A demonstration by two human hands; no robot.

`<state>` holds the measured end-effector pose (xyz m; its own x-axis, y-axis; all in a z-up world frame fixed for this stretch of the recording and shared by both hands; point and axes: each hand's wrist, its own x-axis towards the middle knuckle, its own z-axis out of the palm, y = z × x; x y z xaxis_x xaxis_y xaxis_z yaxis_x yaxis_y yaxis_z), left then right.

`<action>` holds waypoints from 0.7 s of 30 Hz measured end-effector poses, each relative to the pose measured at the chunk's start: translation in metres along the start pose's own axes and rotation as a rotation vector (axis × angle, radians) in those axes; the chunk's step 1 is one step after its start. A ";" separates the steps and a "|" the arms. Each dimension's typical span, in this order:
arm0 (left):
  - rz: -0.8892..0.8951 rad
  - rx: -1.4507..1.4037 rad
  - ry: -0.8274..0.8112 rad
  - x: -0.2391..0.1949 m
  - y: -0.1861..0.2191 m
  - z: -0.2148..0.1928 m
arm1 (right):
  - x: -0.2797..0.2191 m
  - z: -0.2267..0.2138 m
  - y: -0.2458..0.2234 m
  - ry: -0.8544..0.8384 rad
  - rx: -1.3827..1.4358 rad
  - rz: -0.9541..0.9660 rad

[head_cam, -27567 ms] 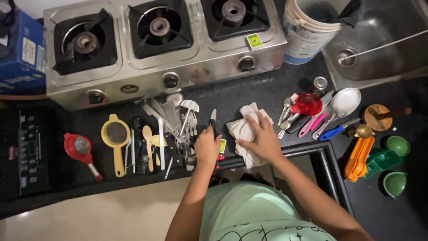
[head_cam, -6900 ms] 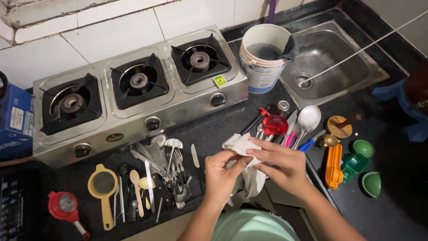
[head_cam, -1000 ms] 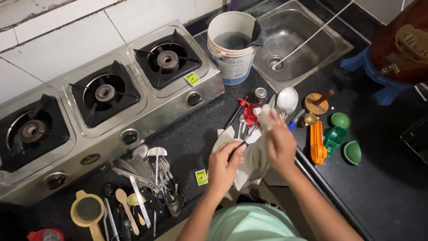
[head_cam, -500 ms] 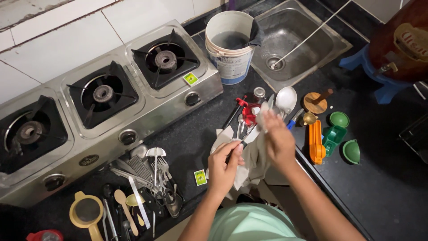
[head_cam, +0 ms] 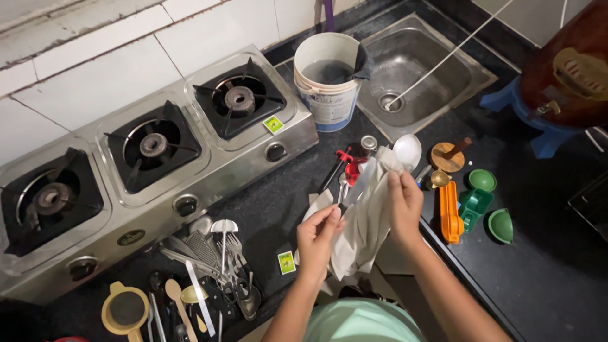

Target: Drying various kitchen utensils with a white cloth on a kitchen counter.

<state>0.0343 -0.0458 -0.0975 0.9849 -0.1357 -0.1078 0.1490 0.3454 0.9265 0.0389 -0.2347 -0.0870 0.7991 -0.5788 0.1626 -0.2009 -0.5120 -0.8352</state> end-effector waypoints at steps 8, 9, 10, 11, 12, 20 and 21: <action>0.075 -0.150 0.126 0.003 0.011 0.024 | -0.040 -0.001 -0.027 -0.377 1.226 0.418; 0.131 -0.100 0.128 0.002 0.008 0.026 | -0.045 0.002 -0.017 -0.488 1.331 0.353; 0.130 -0.098 0.128 0.002 0.009 0.027 | -0.045 -0.007 -0.037 -0.487 1.333 0.355; 0.156 -0.122 0.111 0.001 0.011 0.027 | -0.045 -0.017 -0.056 -0.562 1.304 0.401; 0.184 -0.149 0.098 0.000 0.013 0.027 | -0.045 -0.026 -0.076 -0.639 1.270 0.447; 0.212 -0.263 -0.007 -0.005 0.013 0.032 | -0.038 -0.023 -0.038 -0.720 1.005 0.268; 0.251 -0.228 -0.018 -0.007 0.015 0.033 | -0.038 -0.019 -0.026 -0.716 0.998 0.230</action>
<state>0.0266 -0.0705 -0.0710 0.9919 -0.0360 0.1220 -0.0801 0.5685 0.8188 0.0030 -0.2113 -0.0614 0.9939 0.0446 -0.1006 -0.1099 0.4411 -0.8907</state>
